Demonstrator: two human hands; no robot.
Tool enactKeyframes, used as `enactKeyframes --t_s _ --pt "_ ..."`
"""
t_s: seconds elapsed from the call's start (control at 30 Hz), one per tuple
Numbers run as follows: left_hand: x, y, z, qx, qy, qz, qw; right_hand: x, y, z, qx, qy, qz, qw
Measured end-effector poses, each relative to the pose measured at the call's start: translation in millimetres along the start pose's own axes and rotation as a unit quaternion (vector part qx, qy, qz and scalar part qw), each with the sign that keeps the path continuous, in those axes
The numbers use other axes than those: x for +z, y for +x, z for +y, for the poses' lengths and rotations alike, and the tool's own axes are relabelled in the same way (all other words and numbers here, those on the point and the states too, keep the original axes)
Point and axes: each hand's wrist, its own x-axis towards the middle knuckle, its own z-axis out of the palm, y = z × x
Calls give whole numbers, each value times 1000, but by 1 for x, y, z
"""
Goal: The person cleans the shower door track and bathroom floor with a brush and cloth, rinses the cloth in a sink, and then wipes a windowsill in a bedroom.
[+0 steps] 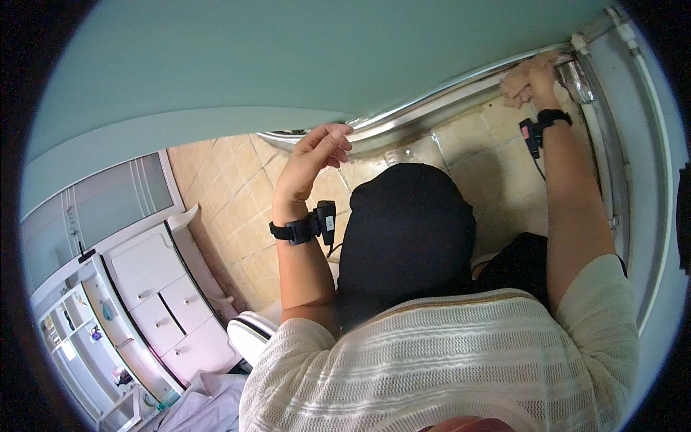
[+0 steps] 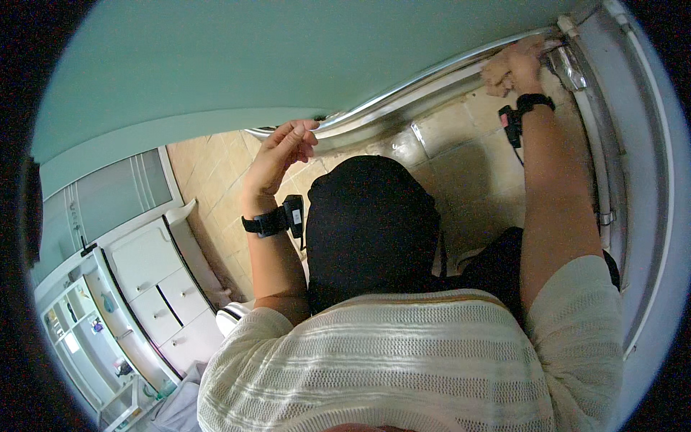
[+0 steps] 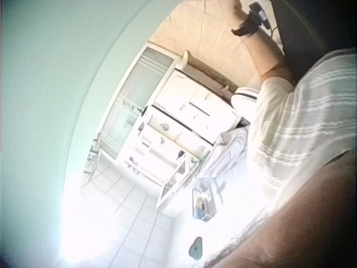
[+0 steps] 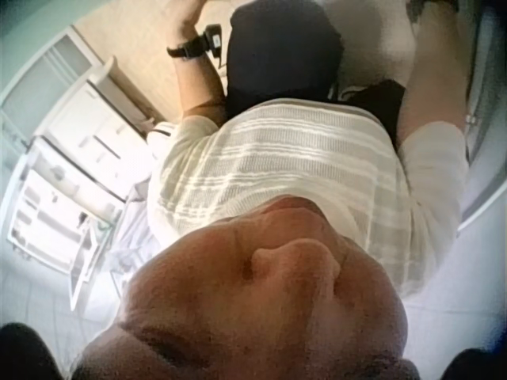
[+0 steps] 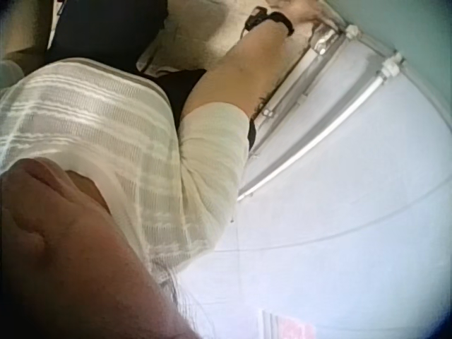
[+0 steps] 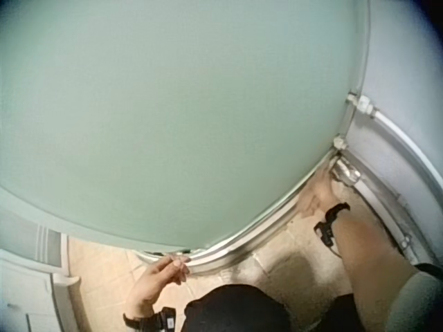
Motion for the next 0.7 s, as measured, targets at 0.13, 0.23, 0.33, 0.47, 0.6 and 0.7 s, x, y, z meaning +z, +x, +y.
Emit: enactKeyframes --t_s 0.13,0.23,0.33,0.47,0.6,0.7 --pt "-8 0 -20 -57 -7 43 997 68 -42 20 -47 -497 -8 867" --pt "-23 -12 -40 -75 -21 62 995 131 -144 21 27 -51 -36 998" --pt "5 23 -34 -87 -15 11 996 149 -144 109 -97 -170 -29 980" --pt "-16 12 -70 -118 9 42 992 197 -225 84 98 -4 -276 956" --pt "-13 25 -89 -143 84 -86 982 168 -230 34 182 160 -526 815" --pt "19 61 -111 -188 -38 -185 964 149 -199 28 268 209 -485 805"
